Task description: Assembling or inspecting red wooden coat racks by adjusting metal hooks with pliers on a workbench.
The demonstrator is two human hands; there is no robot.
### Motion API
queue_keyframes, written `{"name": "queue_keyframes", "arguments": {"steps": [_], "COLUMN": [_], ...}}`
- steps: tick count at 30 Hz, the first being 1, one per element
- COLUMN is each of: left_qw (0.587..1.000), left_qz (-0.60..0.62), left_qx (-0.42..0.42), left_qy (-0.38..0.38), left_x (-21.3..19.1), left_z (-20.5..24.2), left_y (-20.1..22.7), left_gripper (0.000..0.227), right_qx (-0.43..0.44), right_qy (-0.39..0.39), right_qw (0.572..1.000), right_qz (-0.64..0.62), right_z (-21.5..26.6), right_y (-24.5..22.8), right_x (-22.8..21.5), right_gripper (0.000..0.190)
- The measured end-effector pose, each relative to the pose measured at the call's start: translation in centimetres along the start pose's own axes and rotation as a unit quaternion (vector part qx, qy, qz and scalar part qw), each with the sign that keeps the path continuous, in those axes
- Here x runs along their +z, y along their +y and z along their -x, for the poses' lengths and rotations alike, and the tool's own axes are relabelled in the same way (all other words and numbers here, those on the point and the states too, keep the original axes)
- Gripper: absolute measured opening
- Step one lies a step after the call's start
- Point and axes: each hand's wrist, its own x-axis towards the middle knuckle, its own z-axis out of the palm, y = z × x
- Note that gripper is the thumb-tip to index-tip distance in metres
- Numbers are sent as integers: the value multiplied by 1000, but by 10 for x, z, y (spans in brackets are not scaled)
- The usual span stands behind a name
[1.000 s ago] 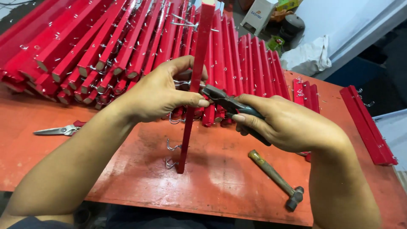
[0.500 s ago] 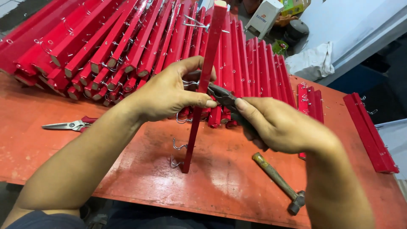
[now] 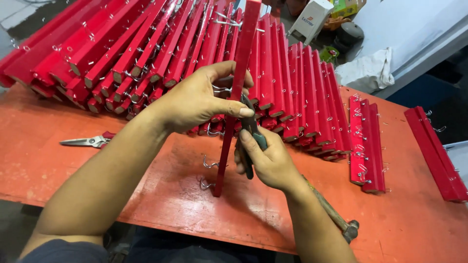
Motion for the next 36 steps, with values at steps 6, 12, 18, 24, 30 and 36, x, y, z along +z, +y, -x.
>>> {"name": "queue_keyframes", "arguments": {"steps": [6,12,18,24,30,36], "left_qw": [992,976,978,994,984,990], "left_qz": [-106,-201,-194,49,107,50], "left_qx": [42,77,-25,25,134,133], "left_qy": [51,41,68,97,48,17], "left_x": [11,35,37,29,18,14], "left_z": [-12,-17,-3,-25,-41,-35], "left_y": [-5,0,43,65,43,51], "left_gripper": [75,59,79,50,21,14], "right_qx": [27,25,-15,-2,8,5], "right_qy": [75,122,124,130,125,123], "right_qw": [997,992,992,991,992,992], "right_qz": [17,-24,-19,-13,-7,1], "right_z": [3,0,4,3,4,4], "right_y": [23,33,28,20,13,13], "right_x": [-26,-22,-22,-22,-19,-19], "right_gripper": [38,45,30,28,29,30]}}
